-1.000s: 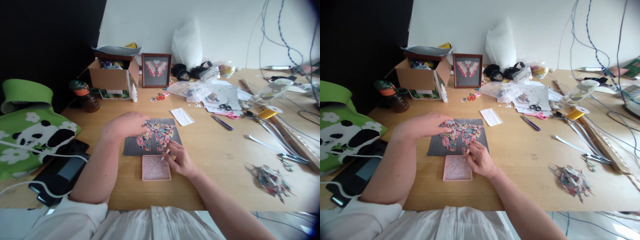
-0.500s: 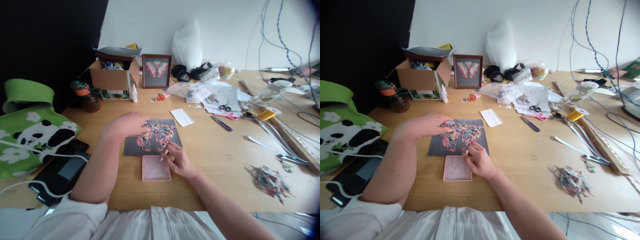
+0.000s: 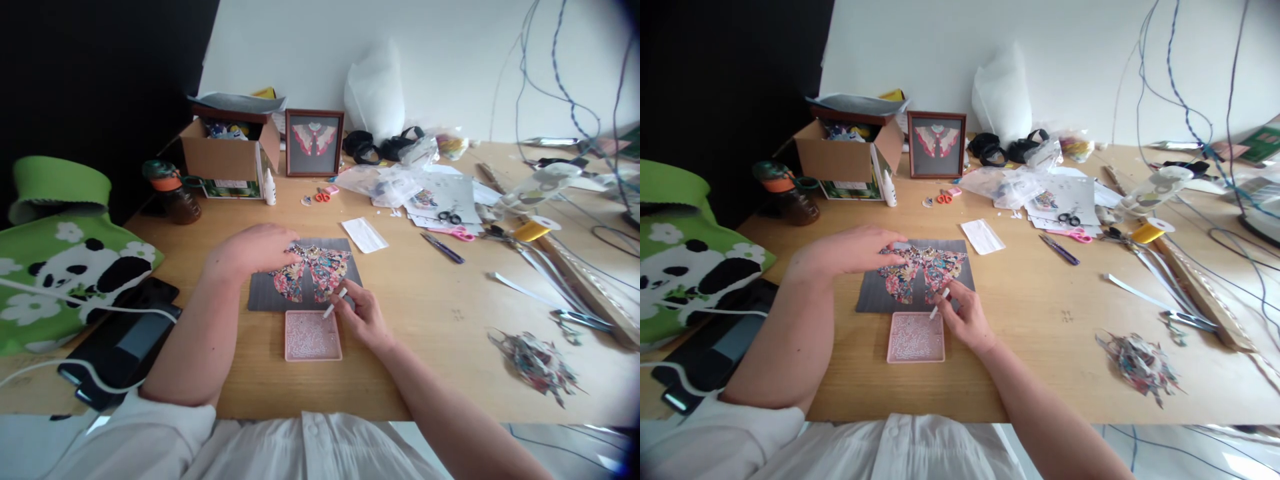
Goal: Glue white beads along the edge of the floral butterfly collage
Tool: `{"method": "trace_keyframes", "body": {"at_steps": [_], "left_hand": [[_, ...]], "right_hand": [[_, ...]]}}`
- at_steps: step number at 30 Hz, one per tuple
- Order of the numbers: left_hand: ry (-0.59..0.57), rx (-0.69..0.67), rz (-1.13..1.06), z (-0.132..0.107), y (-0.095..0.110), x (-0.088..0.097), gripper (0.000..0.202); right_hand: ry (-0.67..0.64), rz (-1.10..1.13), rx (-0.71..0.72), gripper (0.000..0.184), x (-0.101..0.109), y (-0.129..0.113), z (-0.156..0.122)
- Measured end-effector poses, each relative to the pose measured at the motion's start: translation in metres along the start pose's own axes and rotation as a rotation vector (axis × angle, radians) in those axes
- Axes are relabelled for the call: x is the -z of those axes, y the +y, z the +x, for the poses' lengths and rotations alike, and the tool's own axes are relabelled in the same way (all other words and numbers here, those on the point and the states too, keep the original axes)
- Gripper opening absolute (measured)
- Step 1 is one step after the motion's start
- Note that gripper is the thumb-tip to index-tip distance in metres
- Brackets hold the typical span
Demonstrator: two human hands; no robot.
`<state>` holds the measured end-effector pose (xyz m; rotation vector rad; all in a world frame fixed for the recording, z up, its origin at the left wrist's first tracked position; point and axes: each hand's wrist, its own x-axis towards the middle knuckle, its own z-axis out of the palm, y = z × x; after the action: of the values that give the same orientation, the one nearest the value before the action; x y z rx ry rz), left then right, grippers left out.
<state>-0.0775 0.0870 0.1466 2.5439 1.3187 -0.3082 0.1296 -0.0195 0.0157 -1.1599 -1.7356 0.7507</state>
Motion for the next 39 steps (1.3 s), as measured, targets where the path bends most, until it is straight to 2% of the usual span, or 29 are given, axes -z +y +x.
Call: {"method": "trace_keyframes", "body": {"at_steps": [4, 7, 14, 18, 21, 27, 33, 39], "left_hand": [[0.008, -0.001, -0.039, -0.003, -0.002, 0.001, 0.047], [0.019, 0.005, -0.065, -0.004, -0.005, 0.0, 0.048], [0.055, -0.03, -0.083, -0.001, -0.009, -0.002, 0.048], [0.05, -0.009, -0.08, -0.002, -0.009, -0.001, 0.048], [0.05, -0.007, -0.079, -0.002, -0.009, -0.001, 0.047], [0.043, 0.0, -0.091, 0.002, -0.01, -0.002, 0.045], [0.03, -0.009, -0.099, 0.005, -0.012, -0.003, 0.045], [0.022, 0.007, -0.101, 0.007, -0.014, -0.004, 0.044]], "right_hand": [[0.075, 0.199, -0.162, 0.029, 0.0, 0.0, 0.003], [0.142, 0.286, -0.206, 0.033, 0.005, -0.002, 0.014], [0.311, 0.223, -0.164, 0.029, 0.023, 0.005, 0.07], [0.423, 0.132, -0.195, 0.03, 0.021, 0.026, 0.109], [0.489, 0.087, -0.247, 0.034, 0.015, 0.046, 0.125], [0.45, -0.132, -0.227, 0.036, 0.007, 0.073, 0.121], [0.463, -0.324, -0.135, 0.033, 0.01, 0.074, 0.114], [0.48, -0.393, -0.064, 0.029, 0.009, 0.077, 0.112]]}}
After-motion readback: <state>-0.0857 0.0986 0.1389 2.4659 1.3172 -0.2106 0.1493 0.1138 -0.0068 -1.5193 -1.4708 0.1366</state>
